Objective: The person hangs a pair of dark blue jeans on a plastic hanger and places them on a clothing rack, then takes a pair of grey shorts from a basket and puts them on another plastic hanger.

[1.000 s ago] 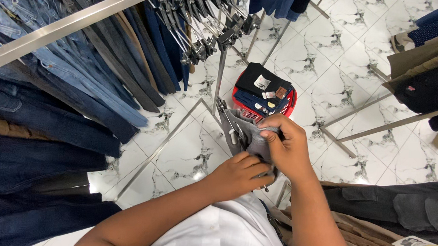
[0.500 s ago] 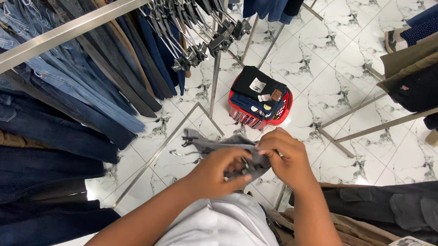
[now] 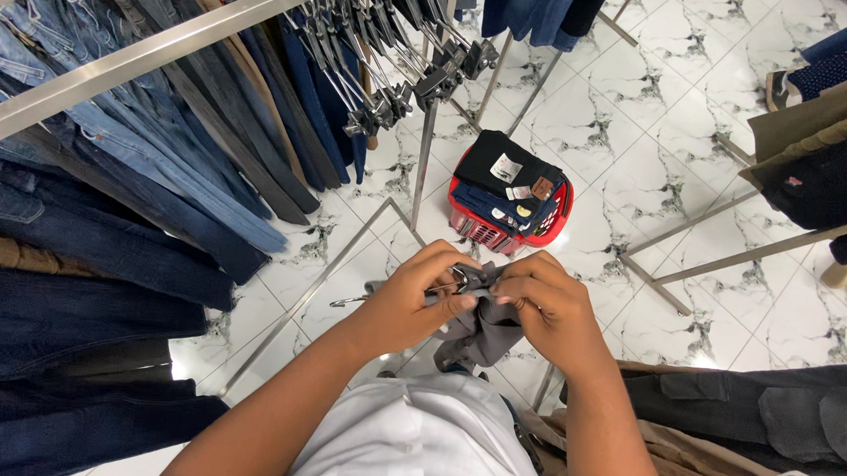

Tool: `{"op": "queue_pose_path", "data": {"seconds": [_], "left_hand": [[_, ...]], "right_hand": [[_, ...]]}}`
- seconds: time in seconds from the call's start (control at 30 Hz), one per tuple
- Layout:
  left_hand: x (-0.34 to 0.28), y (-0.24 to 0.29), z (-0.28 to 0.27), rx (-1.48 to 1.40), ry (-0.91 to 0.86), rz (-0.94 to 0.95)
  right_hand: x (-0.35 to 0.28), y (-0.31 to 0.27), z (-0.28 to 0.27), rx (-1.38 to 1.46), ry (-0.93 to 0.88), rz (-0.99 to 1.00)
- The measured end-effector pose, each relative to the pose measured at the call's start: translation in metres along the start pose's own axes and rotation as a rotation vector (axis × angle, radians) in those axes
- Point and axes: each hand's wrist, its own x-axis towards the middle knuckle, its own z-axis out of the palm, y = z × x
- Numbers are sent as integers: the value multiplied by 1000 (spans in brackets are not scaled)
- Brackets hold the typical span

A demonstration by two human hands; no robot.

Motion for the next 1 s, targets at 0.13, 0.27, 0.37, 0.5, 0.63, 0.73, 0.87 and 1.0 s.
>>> {"op": "queue_pose_path", "data": {"seconds": [0.13, 0.27, 0.37, 0.5, 0.63, 0.73, 0.87, 1.0], "left_hand": [[5, -3, -2, 101, 40, 121], [6, -7, -5, 108, 76, 150], [8, -16, -5, 153, 90, 181], [8, -33, -7, 110, 127, 189], [11, -41, -5, 70, 111, 178], [14, -51, -3, 60, 101, 173], [12, -43, -7, 96, 98, 166], [11, -36, -5, 166, 52, 89]], "right_hand": [[2, -1, -3, 0, 0, 24], [2, -2, -1, -6, 5, 21], [3, -3, 1, -5, 16, 7], [3, -5, 4, 3, 30, -1], [-6, 3, 13, 48, 97, 46], [-8, 2, 17, 39, 144, 69], [-15, 5, 23, 44, 174, 66], [-11, -4, 27, 63, 234, 103]]}}
